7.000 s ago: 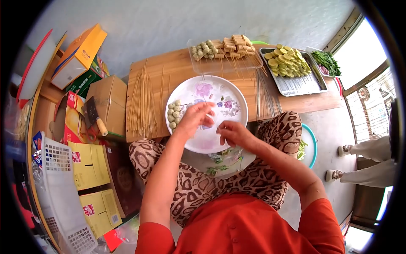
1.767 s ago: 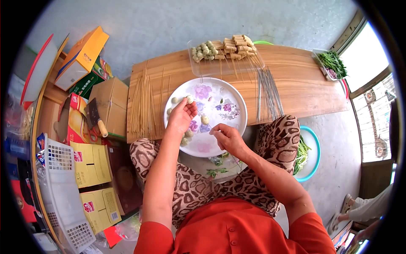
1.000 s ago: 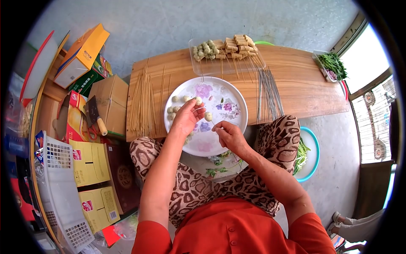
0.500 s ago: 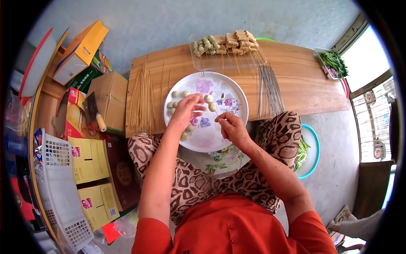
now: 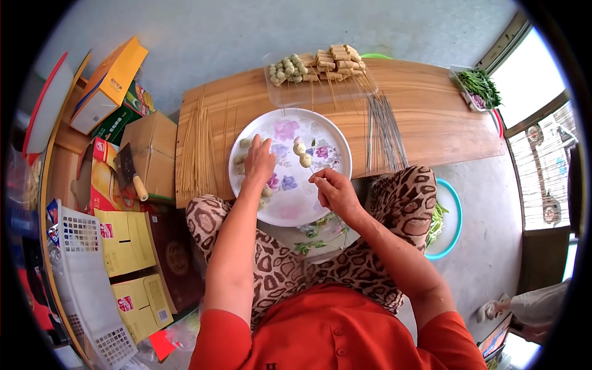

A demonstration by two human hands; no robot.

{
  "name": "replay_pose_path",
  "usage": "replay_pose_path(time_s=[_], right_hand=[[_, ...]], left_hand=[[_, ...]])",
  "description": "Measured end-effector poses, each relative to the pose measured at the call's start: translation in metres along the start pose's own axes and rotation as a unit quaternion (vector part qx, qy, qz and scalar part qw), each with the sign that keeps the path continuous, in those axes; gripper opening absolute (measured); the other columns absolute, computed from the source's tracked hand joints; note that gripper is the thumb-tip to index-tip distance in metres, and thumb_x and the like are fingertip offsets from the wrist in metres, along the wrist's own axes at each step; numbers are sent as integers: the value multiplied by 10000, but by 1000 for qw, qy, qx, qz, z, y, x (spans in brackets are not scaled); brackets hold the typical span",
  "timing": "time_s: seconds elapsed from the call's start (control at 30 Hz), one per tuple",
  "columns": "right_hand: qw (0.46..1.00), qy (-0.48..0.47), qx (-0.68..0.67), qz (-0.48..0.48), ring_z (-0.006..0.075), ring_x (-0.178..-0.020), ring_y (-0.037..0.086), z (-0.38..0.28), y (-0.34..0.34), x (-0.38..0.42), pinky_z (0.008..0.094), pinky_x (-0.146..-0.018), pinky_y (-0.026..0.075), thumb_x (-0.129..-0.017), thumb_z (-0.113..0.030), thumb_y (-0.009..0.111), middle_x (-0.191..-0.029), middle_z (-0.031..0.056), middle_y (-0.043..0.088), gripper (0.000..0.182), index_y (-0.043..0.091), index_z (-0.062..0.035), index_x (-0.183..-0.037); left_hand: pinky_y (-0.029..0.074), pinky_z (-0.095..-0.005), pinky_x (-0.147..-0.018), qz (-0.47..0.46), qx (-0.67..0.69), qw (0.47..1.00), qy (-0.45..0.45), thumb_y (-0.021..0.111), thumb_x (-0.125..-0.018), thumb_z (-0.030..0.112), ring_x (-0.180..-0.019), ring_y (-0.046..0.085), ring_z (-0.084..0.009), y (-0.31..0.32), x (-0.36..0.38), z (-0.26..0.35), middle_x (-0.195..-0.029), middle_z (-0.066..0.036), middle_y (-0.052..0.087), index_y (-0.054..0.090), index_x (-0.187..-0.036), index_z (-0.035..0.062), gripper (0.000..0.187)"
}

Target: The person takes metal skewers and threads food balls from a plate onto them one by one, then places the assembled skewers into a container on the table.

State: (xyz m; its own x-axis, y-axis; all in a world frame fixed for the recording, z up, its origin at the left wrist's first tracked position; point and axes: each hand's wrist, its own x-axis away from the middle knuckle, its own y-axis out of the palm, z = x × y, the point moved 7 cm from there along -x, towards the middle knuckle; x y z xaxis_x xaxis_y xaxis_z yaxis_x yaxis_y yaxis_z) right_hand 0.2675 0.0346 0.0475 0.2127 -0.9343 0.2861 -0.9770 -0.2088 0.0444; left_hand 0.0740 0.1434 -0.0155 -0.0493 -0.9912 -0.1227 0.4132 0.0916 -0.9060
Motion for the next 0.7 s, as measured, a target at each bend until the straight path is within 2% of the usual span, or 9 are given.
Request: replay_pose_path(time_s=[0.17, 0.37, 0.43, 0.47, 0.5, 0.53, 0.57, 0.6, 0.7], right_hand=[[1000, -5, 7, 1, 42, -426, 357, 0, -4, 0, 216, -405, 274, -951, -167, 467, -516, -17, 442, 181, 568, -16, -938], [1000, -12, -1, -14, 42, -427, 361, -4, 2, 2, 214, -407, 277, -949, -157, 467, -516, -17, 445, 179, 568, -9, -938], [1000, -17, -1, -19, 41, -428, 364, -4, 5, 2, 214, -408, 276, -949, -153, 466, -517, -18, 445, 178, 569, -9, -939], [1000, -15, 4, -27, 41, -433, 367, -4, 7, 3, 214, -411, 277, -950, -151, 464, -519, -20, 444, 180, 570, -6, -942], [999, -13, 8, -35, 41, -437, 371, -3, 9, 3, 214, -414, 277, -951, -149, 462, -522, -21, 442, 182, 571, -3, -945], [999, -13, 8, -37, 41, -437, 371, -4, 11, 4, 214, -414, 277, -951, -149, 462, -522, -21, 442, 182, 571, -3, -945], [999, -7, 22, -43, 47, -458, 394, -3, 12, 5, 225, -433, 300, -935, -149, 477, -543, -16, 453, 182, 569, 8, -943], [998, -1, 36, -49, 53, -479, 417, -3, 14, 5, 236, -451, 322, -919, -149, 492, -565, -11, 464, 185, 568, 19, -941], [997, -5, 46, -55, 56, -486, 427, -3, 18, 5, 239, -457, 335, -916, -152, 499, -566, -11, 466, 185, 570, 16, -946]], left_hand=[[422, -402, -929, -38, 16, 998, -39, 628, -795, 138, -1177, 458, -332, -2, -5, -5, -1305, -178, 443, 544, -1201, 63, 421], [483, -379, -793, -79, -35, 995, -43, 642, -780, 132, -946, 588, -282, 5, 3, -4, -1097, -143, 568, 600, -1051, 40, 289], [516, -359, -723, -96, 226, 963, -107, 628, -803, 146, -780, 622, -262, 26, -1, -18, -990, -121, 601, 584, -1050, 27, 278], [516, -359, -723, -96, 225, 964, -108, 628, -803, 146, -780, 622, -262, 21, -2, -14, -990, -121, 601, 584, -1050, 27, 278], [515, -326, -727, -81, 422, 886, -177, 607, -832, 120, -780, 614, -204, 17, 1, -12, -941, -97, 607, 571, -1053, 23, 244], [513, -292, -731, -60, 597, 764, -238, 586, -860, 95, -780, 605, -145, 16, 4, -11, -892, -73, 614, 558, -1055, 19, 211], [516, -314, -769, -71, 667, 704, -232, 550, -894, 84, -839, 609, -171, 13, 1, -9, -954, -85, 615, 534, -1093, 11, 212], [516, -314, -769, -68, 667, 705, -232, 550, -894, 84, -839, 609, -171, 10, 1, -11, -954, -85, 615, 534, -1093, 11, 212], [497, -307, -827, -76, 787, 577, -207, 571, -895, 125, -913, 596, -181, 3, 2, -4, -1004, -102, 614, 556, -1088, 23, 220]])
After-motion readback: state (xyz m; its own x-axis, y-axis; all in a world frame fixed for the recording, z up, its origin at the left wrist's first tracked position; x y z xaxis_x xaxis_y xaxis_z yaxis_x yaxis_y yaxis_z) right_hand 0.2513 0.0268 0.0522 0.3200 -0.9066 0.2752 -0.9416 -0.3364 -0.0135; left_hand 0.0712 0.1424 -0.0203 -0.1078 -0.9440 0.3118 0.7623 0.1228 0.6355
